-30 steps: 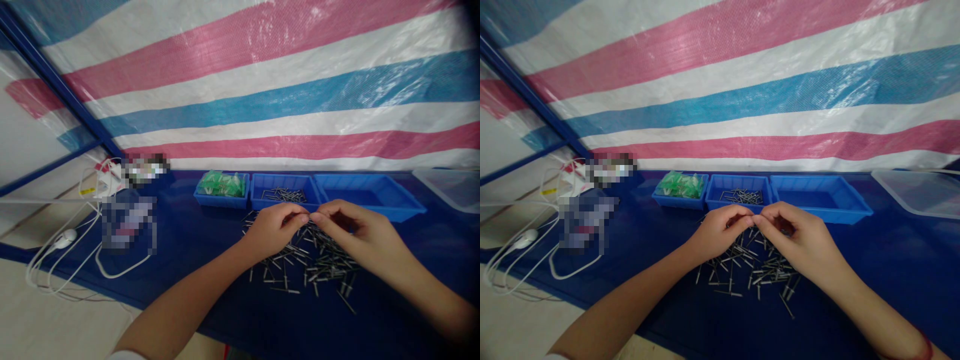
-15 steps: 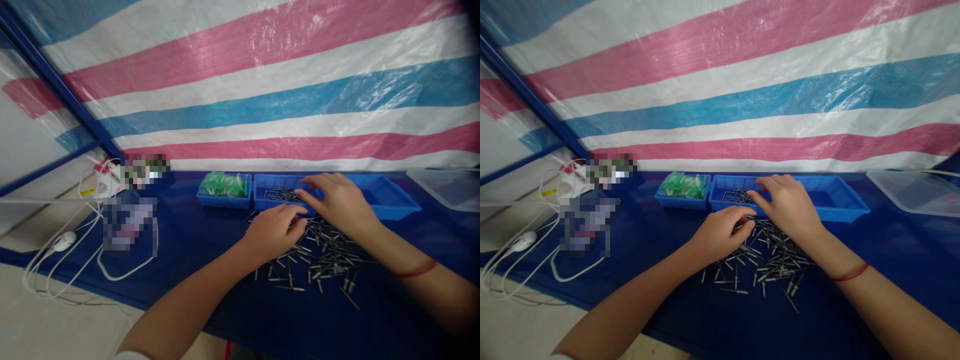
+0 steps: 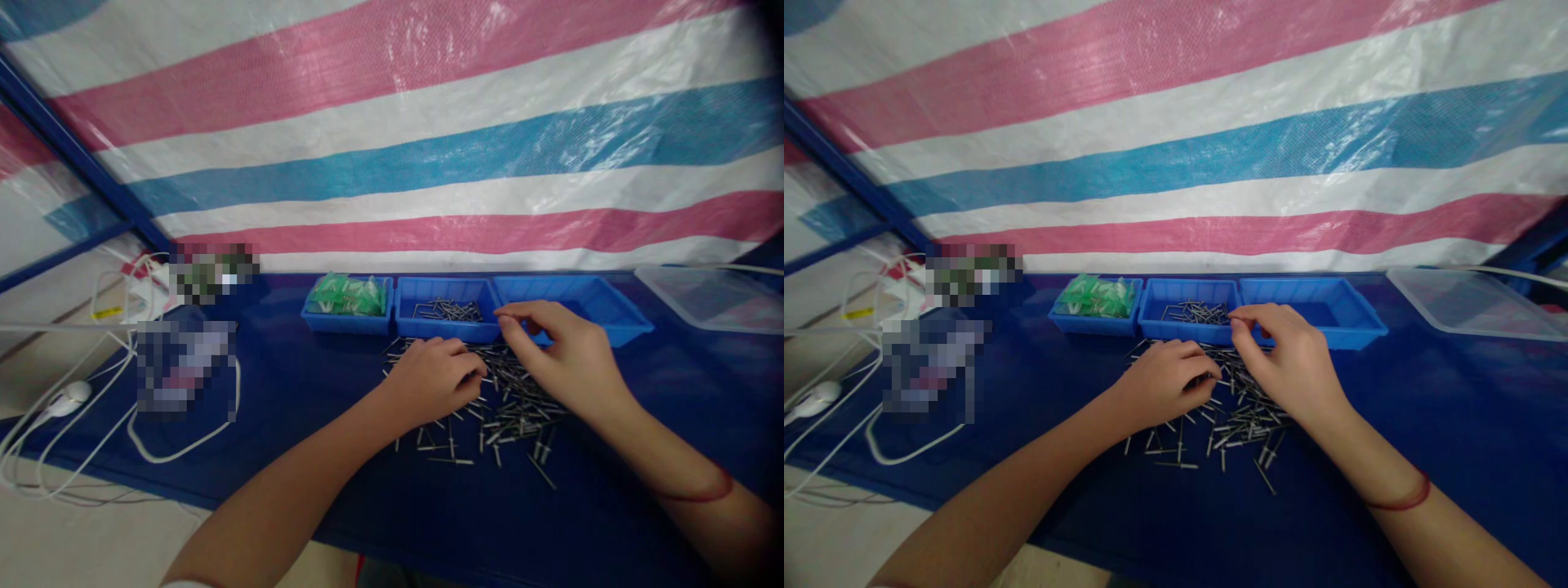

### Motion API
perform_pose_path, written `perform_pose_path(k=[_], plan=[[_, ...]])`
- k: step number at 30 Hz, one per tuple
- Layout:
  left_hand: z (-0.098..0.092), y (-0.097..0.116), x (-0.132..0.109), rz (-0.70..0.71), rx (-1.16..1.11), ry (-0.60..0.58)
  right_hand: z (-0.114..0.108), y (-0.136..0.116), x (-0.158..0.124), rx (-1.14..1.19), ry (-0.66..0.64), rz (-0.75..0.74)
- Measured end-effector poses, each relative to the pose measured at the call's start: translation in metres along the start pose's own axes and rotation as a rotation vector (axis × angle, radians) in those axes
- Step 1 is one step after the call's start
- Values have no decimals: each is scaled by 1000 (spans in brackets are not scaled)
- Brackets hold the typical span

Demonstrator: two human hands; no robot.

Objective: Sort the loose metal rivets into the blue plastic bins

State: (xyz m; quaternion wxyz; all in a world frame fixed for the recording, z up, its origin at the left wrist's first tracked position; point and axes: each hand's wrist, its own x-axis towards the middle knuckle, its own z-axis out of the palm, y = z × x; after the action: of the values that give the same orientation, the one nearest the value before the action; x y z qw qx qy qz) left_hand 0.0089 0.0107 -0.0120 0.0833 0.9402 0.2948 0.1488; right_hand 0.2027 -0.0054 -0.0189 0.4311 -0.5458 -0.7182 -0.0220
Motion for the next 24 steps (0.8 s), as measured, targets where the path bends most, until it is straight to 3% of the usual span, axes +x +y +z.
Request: perform_pose_path(k=[7, 19, 24], plan=[[13, 17, 1, 127, 36, -30, -4, -7, -1, 11, -31, -25], [20, 27, 1, 11, 166, -17, -5, -14, -3, 17, -41, -119], [15, 28, 1, 0, 170, -66, -3, -12, -3, 12, -30, -132]])
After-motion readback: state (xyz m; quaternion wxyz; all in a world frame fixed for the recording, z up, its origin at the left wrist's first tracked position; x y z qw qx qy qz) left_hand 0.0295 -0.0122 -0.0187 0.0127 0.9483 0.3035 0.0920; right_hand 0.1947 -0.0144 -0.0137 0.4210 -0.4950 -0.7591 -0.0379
